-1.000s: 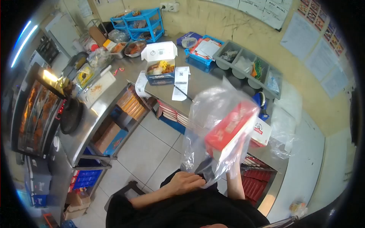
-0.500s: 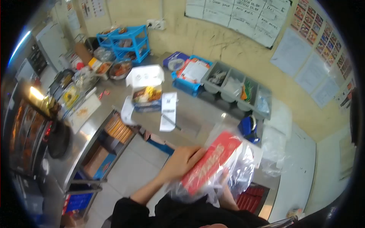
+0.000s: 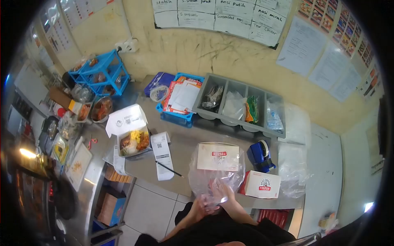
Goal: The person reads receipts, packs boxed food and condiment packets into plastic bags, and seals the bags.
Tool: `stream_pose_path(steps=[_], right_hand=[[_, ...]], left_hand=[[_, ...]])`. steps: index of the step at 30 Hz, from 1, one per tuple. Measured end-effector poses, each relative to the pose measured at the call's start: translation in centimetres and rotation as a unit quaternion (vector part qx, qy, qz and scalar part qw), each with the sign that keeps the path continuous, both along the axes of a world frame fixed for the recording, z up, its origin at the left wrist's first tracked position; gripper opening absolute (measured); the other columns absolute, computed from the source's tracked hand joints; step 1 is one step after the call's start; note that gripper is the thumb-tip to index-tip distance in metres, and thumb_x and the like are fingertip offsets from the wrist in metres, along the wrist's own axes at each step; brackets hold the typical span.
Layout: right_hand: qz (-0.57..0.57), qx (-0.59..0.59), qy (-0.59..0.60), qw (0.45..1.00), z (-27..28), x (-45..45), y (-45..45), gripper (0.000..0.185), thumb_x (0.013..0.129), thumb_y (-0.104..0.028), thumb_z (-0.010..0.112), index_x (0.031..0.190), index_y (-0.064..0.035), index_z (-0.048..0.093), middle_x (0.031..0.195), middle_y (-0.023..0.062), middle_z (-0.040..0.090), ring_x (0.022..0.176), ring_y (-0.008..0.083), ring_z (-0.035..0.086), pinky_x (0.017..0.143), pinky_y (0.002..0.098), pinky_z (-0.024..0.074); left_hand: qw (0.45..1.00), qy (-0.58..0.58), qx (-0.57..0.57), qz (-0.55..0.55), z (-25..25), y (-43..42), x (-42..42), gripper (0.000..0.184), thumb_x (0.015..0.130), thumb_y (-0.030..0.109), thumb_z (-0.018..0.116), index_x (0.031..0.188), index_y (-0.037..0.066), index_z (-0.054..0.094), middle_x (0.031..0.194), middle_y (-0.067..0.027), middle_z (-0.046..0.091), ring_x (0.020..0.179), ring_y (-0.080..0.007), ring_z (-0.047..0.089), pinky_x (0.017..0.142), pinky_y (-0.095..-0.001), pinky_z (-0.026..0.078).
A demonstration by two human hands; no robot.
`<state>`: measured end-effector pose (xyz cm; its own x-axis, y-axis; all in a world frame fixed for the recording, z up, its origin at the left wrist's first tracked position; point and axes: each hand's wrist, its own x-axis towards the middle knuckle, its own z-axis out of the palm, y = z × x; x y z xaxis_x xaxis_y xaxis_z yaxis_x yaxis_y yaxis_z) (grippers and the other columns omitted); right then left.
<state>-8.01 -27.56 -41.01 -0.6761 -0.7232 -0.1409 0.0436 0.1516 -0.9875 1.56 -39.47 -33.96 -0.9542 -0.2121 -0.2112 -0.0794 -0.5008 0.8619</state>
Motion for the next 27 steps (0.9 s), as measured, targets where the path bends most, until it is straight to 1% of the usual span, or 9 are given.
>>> stream_pose_path(steps=[2,4,5,7,12,14,16,21,27], right_hand=[[-0.089,-0.201,-0.299,0.929,13.3,0.3,0.0,0.049,0.088,-0.022,0.054,0.13,-0.0009,0.04,0.125,0.0121,0.048,0.114,0.0233,0.046,0.097,0.0347,0.0367],[0.146,0.044,0.23,0.961,20.3,-3.9,1.4,0.056,0.083,-0.033,0.06,0.13,-0.0067,0.043,0.13,0.0215,0.044,0.125,0.033,0.038,0.105,0.042,0.0263],[0.177,0.152,0.424,0.875,21.5,-5.5,1.5,0.063,0.081,-0.044,0.059,0.129,-0.006,0.044,0.129,0.0207,0.044,0.122,0.0337,0.04,0.107,0.0454,0.0186],[0.285,0.48,0.494,0.667,22.0,-10.0,1.3,0.052,0.07,-0.045,0.064,0.109,-0.0099,0.059,0.095,0.0165,0.062,0.101,0.0317,0.055,0.105,0.0512,0.0214],[0.158,0.37,0.446,0.8,36.9,-10.7,5.6,0.047,0.069,-0.025,0.07,0.114,-0.0179,0.057,0.107,0.0132,0.06,0.103,0.0323,0.055,0.099,0.0476,0.0309],[0.076,0.2,0.522,0.826,37.2,-8.7,7.8,0.062,0.064,-0.017,0.076,0.121,-0.0165,0.053,0.121,0.0143,0.051,0.114,0.0318,0.047,0.1,0.0418,0.0319],[0.03,0.261,0.281,0.923,30.5,-9.2,11.6,0.089,0.053,-0.021,0.082,0.131,-0.0198,0.041,0.131,0.0109,0.043,0.123,0.0311,0.038,0.102,0.0408,0.0313],[0.146,0.492,0.446,0.734,16.4,-7.9,13.5,0.113,0.042,-0.029,0.085,0.139,-0.0307,0.026,0.139,0.0251,0.023,0.125,0.0431,0.028,0.103,0.0506,0.026],[0.121,0.438,0.505,0.734,11.7,-6.6,12.5,0.101,0.047,-0.041,0.077,0.137,-0.0285,0.033,0.122,0.0262,0.037,0.114,0.0445,0.037,0.099,0.0522,0.0264]], left_hand=[[0.967,0.088,-0.205,0.126,6.2,0.0,1.6,0.083,0.072,0.045,0.068,0.133,0.009,0.024,0.126,-0.0182,0.04,0.119,-0.0344,0.039,0.093,-0.0486,0.035],[0.847,0.127,-0.465,0.223,8.4,0.3,0.5,0.1,0.064,0.049,0.074,0.137,0.01,0.016,0.132,-0.0239,0.032,0.124,-0.0387,0.032,0.095,-0.0512,0.032],[0.737,0.125,-0.618,0.242,9.1,-0.1,-1.6,0.106,0.06,0.05,0.077,0.137,0.01,0.014,0.133,-0.0268,0.027,0.124,-0.0402,0.031,0.094,-0.0509,0.032],[0.753,0.028,-0.616,0.23,7.6,-2.0,-6.8,0.055,0.067,0.034,0.074,0.11,0.006,0.053,0.099,-0.0133,0.057,0.09,-0.0279,0.054,0.079,-0.0425,0.041],[0.842,0.121,-0.486,0.201,19.4,-8.8,-10.9,0.018,0.07,-0.005,0.054,0.085,0.005,0.06,0.071,-0.0048,0.056,0.06,-0.0123,0.049,0.053,-0.0241,0.037],[0.858,0.114,-0.473,0.165,20.9,-11.1,-11.2,0.022,0.071,-0.008,0.051,0.086,0.005,0.059,0.068,-0.0028,0.052,0.059,-0.0094,0.046,0.052,-0.022,0.035],[0.87,0.198,-0.421,0.163,20.0,-12.1,-11.5,0.024,0.074,-0.006,0.05,0.095,0.005,0.056,0.065,0.0007,0.043,0.058,-0.0073,0.042,0.052,-0.0211,0.033],[0.907,0.114,-0.401,0.058,23.5,-11.0,-11.3,0.032,0.076,-0.002,0.055,0.107,0.007,0.052,0.065,0.0011,0.041,0.059,-0.0071,0.043,0.053,-0.0218,0.035],[0.741,-0.001,-0.669,-0.055,24.4,-13.5,-9.8,0.051,0.071,0.0,0.062,0.119,0.008,0.047,0.059,0.0019,0.046,0.055,-0.006,0.049,0.054,-0.0204,0.04]])
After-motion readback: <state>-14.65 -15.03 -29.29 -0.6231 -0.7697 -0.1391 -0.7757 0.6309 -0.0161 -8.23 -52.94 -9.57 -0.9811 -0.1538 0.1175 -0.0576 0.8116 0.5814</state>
